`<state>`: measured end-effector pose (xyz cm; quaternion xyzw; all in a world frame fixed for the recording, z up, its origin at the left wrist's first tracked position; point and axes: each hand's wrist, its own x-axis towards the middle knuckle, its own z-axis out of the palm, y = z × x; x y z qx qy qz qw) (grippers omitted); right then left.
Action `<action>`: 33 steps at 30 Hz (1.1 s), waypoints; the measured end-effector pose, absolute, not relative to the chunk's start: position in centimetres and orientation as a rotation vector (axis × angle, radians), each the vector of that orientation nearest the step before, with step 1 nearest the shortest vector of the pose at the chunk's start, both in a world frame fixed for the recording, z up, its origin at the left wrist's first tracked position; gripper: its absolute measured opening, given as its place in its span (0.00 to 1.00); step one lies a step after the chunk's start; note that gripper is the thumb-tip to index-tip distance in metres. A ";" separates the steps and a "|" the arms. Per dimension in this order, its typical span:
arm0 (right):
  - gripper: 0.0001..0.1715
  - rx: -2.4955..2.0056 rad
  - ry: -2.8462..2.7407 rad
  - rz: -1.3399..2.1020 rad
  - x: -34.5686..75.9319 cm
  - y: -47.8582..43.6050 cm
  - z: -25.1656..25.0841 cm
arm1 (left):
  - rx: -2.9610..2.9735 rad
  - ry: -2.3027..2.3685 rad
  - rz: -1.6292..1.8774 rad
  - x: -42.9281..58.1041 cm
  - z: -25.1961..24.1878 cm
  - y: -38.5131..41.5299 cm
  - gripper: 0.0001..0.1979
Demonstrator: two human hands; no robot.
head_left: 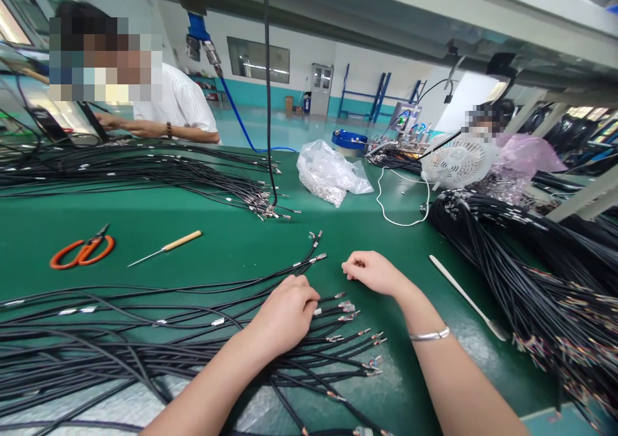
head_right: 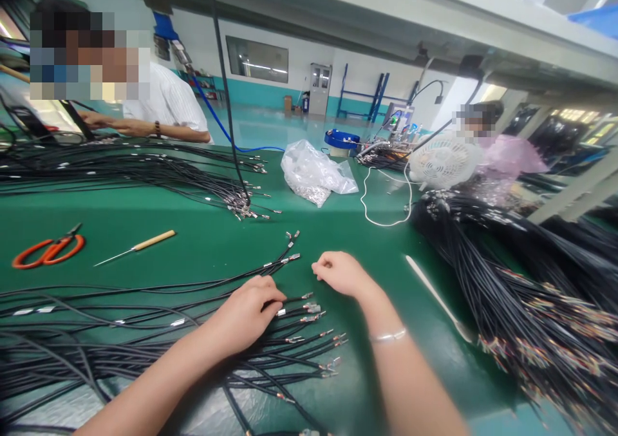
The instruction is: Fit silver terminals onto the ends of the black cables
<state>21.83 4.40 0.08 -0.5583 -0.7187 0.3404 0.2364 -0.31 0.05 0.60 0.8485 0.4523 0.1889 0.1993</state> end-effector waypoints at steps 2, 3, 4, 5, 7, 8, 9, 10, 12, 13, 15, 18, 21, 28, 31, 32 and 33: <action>0.11 -1.536 -1.972 0.828 21.5 4.5 -0.2 | 2.395 1.142 0.440 -0.2 0.8 -0.4 0.12; 0.10 -1.499 -1.978 0.814 21.2 4.6 -0.4 | 2.396 1.090 0.422 -0.2 0.9 -0.5 0.12; 0.09 -1.446 -1.997 0.802 20.8 4.7 -0.6 | 2.393 1.060 0.426 -0.1 1.0 -0.6 0.13; 0.10 -1.386 -2.032 0.773 20.3 4.8 -0.9 | 2.389 1.064 0.451 0.0 0.9 -0.5 0.13; 0.13 -1.280 -2.126 0.646 19.4 5.0 -1.4 | 2.389 1.179 0.549 0.1 0.5 -0.2 0.14; 0.15 -1.242 -2.166 0.570 19.0 5.2 -1.8 | 2.400 1.266 0.604 0.1 0.3 0.1 0.14; 0.16 -1.221 -2.189 0.500 18.7 5.4 -2.1 | 2.422 1.355 0.647 0.1 0.0 0.4 0.14; 0.18 -1.218 -2.197 0.447 18.5 5.6 -2.4 | 2.451 1.438 0.679 0.1 -0.2 0.7 0.13; 0.20 -1.242 -2.194 0.390 18.4 5.9 -2.9 | 2.510 1.568 0.709 0.1 -0.6 1.2 0.12; 0.21 -1.255 -2.195 0.372 18.4 6.0 -3.0 | 2.535 1.608 0.706 0.2 -0.7 1.3 0.11; 0.22 -1.276 -2.202 0.339 18.5 6.1 -3.2 | 2.561 1.646 0.686 0.2 -0.8 1.5 0.11; 0.26 -1.297 -2.222 0.316 18.5 6.1 -3.4 | 2.553 1.656 0.679 0.3 -1.0 1.5 0.11; 0.27 -1.287 -2.235 0.336 18.6 6.1 -3.3 | 2.552 1.666 0.657 0.3 -1.1 1.6 0.11; 0.10 -1.234 -2.151 0.640 19.4 5.0 -1.3 | 2.556 1.642 0.655 0.2 -0.6 1.6 0.11; 0.09 -1.287 -1.999 0.931 19.6 4.5 -0.3 | 2.491 1.567 0.767 0.0 -0.3 1.3 0.09; 0.09 -1.277 -1.941 1.010 19.6 4.3 0.0 | 2.450 1.540 0.804 0.0 -0.3 1.2 0.08; 0.09 -1.256 -1.889 1.067 19.6 4.1 0.2 | 2.399 1.509 0.842 0.0 -0.2 1.1 0.08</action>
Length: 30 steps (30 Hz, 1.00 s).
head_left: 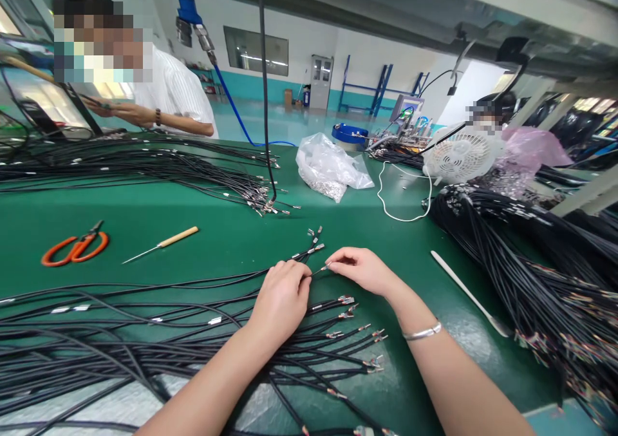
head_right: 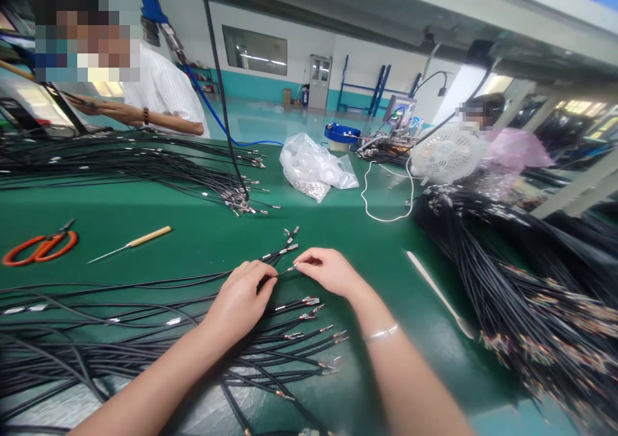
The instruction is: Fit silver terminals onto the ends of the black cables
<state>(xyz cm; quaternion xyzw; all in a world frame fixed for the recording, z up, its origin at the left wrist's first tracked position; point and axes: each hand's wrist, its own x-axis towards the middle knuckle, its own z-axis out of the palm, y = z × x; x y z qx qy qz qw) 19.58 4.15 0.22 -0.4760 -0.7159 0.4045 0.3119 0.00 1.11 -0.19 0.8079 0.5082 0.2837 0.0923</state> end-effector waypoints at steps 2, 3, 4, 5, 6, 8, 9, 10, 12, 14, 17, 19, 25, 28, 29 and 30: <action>0.10 -1.205 -1.814 1.129 19.5 3.8 0.7 | 2.289 1.443 0.944 0.1 0.0 0.9 0.07; 0.11 -1.183 -1.791 1.149 19.4 3.7 1.0 | 2.244 1.405 0.996 0.2 0.1 0.8 0.07; 0.11 -1.163 -1.774 1.169 19.4 3.5 1.2 | 2.212 1.367 1.043 0.3 0.1 0.7 0.08; 0.11 -1.147 -1.761 1.191 19.3 3.3 1.4 | 2.190 1.332 1.082 0.4 0.2 0.6 0.08; 0.11 -1.135 -1.749 1.210 19.3 3.0 1.7 | 2.174 1.307 1.112 0.5 0.3 0.5 0.08; 0.11 -1.119 -1.731 1.231 19.1 2.7 2.1 | 2.148 1.273 1.157 0.7 0.5 0.4 0.07; 0.11 -1.116 -1.725 1.233 19.1 2.5 2.3 | 2.138 1.261 1.176 0.7 0.5 0.3 0.07; 0.10 -1.114 -1.721 1.234 19.1 2.4 2.4 | 2.131 1.250 1.196 0.7 0.6 0.3 0.07; 0.10 -1.103 -1.719 1.236 19.0 2.4 2.5 | 2.124 1.228 1.227 0.8 0.6 0.3 0.08; 0.09 -1.089 -1.718 1.232 19.0 2.4 2.5 | 2.115 1.218 1.241 0.8 0.7 0.2 0.07; 0.09 -1.068 -1.685 1.233 19.0 2.4 2.4 | 2.095 1.229 1.249 0.8 0.8 0.1 0.07; 0.10 -1.043 -1.645 1.272 18.9 2.4 2.4 | 2.107 1.241 1.269 0.8 0.9 0.0 0.07; 0.10 -0.995 -1.578 1.368 18.6 2.2 2.6 | 2.216 1.250 1.373 0.8 1.2 -0.2 0.05; 0.10 -1.000 -1.610 1.298 18.6 2.1 2.5 | 2.202 1.277 1.354 0.8 1.2 -0.2 0.04; 0.10 -1.001 -1.628 1.265 18.6 2.1 2.5 | 2.192 1.280 1.341 0.8 1.2 -0.2 0.05; 0.10 -1.002 -1.646 1.232 18.6 2.1 2.4 | 2.187 1.275 1.335 0.8 1.1 -0.1 0.06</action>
